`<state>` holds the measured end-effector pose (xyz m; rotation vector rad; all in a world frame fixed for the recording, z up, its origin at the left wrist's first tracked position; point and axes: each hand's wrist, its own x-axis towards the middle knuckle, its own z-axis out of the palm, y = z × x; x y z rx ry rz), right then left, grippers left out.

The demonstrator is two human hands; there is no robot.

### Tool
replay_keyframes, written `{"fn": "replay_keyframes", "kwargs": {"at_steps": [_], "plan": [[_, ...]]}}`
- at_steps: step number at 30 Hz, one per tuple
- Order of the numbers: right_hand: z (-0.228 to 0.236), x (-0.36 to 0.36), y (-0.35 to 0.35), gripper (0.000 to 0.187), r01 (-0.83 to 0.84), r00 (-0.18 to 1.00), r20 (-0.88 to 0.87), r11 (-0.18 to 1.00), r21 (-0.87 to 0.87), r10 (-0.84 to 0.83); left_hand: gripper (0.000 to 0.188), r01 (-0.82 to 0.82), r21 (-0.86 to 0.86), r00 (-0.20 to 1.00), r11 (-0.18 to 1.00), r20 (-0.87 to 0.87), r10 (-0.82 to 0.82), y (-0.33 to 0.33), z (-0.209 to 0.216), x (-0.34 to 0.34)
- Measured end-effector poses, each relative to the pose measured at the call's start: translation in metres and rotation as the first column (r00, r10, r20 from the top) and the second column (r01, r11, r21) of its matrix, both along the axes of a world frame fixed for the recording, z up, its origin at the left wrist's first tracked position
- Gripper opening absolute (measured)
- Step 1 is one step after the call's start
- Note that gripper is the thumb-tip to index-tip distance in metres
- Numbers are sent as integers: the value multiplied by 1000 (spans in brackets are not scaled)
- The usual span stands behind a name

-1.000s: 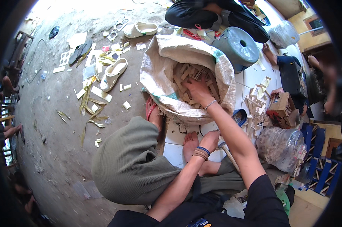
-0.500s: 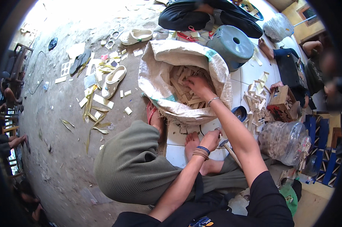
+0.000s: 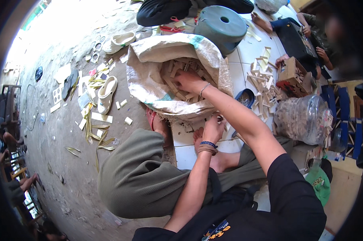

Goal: The person sits on the floor and assembles small wooden parts by hand. They pick up pieces from a sack, align them, and use a hammer to tap them together. The person occasionally pauses to retrieve more pieces from the sack.

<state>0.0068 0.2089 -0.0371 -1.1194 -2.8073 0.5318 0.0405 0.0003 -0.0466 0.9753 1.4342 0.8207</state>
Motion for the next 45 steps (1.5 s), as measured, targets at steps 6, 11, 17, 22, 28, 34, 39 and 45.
{"fn": "replay_keyframes", "kwargs": {"at_steps": [6, 11, 17, 22, 28, 34, 39, 45], "plan": [[61, 29, -11, 28, 101, 919, -343, 958, -267, -193, 44, 13, 57, 988, 998, -154, -4, 3, -7, -1], [107, 99, -69, 29, 52, 646, -591, 801, -597, -483, 49, -11, -266, 915, 964, 387, 117, 4, 8, 3], [140, 215, -154, 24, 372, 255, -386, 459, -807, -886, 34, -47, -428, 758, 903, 573, 311, 0, 50, 11], [142, 262, -208, 18, 310, 27, -364, 354, -882, -931, 30, -120, -500, 606, 857, 647, 463, 4, 65, 14], [132, 240, -223, 21, 246, -94, -429, 397, -884, -898, 49, -68, -435, 592, 898, 706, 388, 3, 77, 13], [131, 225, -229, 22, 349, 78, -416, 416, -840, -906, 62, -82, -441, 582, 894, 707, 402, 5, 84, 7], [135, 225, -231, 17, 292, 186, -368, 409, -865, -911, 71, -116, -413, 604, 903, 693, 394, 6, 86, 4], [147, 229, -220, 17, 582, 484, -409, 634, -509, -773, 96, -54, -376, 623, 925, 712, 325, 7, 87, 2]]}}
